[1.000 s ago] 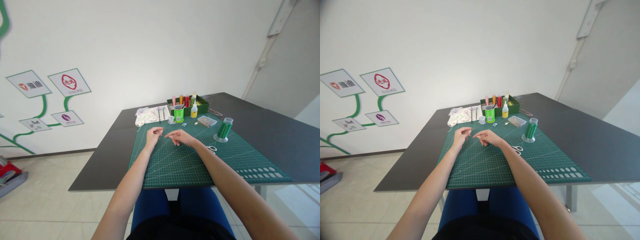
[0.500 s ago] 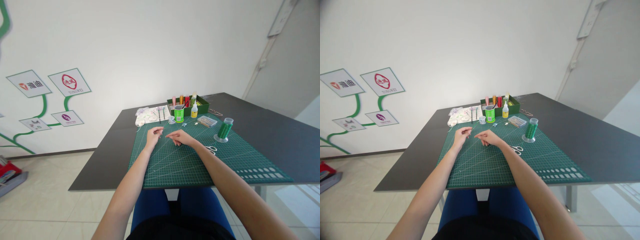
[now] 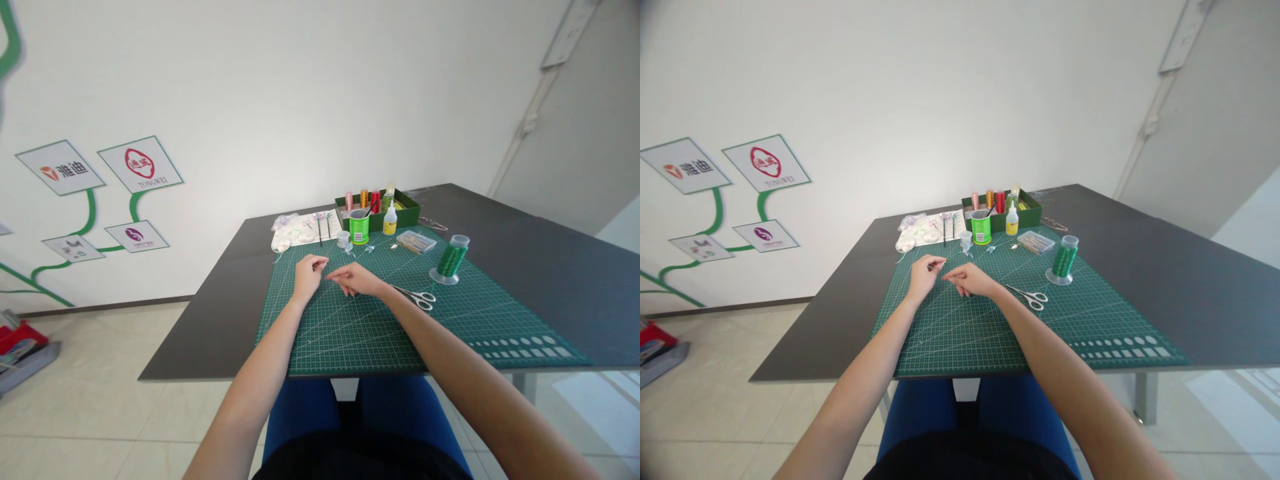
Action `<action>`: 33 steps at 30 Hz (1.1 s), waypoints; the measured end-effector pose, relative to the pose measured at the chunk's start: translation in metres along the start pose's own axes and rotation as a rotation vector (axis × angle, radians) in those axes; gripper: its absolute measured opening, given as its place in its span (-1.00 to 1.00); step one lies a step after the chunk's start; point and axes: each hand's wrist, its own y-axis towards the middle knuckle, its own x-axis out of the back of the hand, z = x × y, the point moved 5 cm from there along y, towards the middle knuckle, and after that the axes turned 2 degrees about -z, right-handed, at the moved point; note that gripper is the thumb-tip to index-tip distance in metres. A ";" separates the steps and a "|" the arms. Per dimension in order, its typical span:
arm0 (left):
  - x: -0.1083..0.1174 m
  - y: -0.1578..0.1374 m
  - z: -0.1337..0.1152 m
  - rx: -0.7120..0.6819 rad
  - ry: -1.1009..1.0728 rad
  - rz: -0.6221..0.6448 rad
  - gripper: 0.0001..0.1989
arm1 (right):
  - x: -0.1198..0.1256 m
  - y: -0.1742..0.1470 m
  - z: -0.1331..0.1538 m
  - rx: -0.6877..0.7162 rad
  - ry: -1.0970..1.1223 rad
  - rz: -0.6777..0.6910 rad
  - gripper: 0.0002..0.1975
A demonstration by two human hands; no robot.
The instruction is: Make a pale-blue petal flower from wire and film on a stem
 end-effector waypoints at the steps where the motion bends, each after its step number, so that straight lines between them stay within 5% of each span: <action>1: 0.000 0.000 -0.001 -0.018 0.035 0.013 -0.80 | 0.000 0.000 0.001 0.004 0.000 -0.004 -0.58; 12: -0.009 -0.005 -0.003 -0.158 0.262 0.155 -0.73 | 0.005 -0.002 0.011 0.020 -0.013 -0.032 -0.61; 33: -0.017 -0.009 -0.012 -0.230 0.233 0.294 -0.70 | 0.040 -0.010 0.021 0.099 0.005 -0.297 -0.62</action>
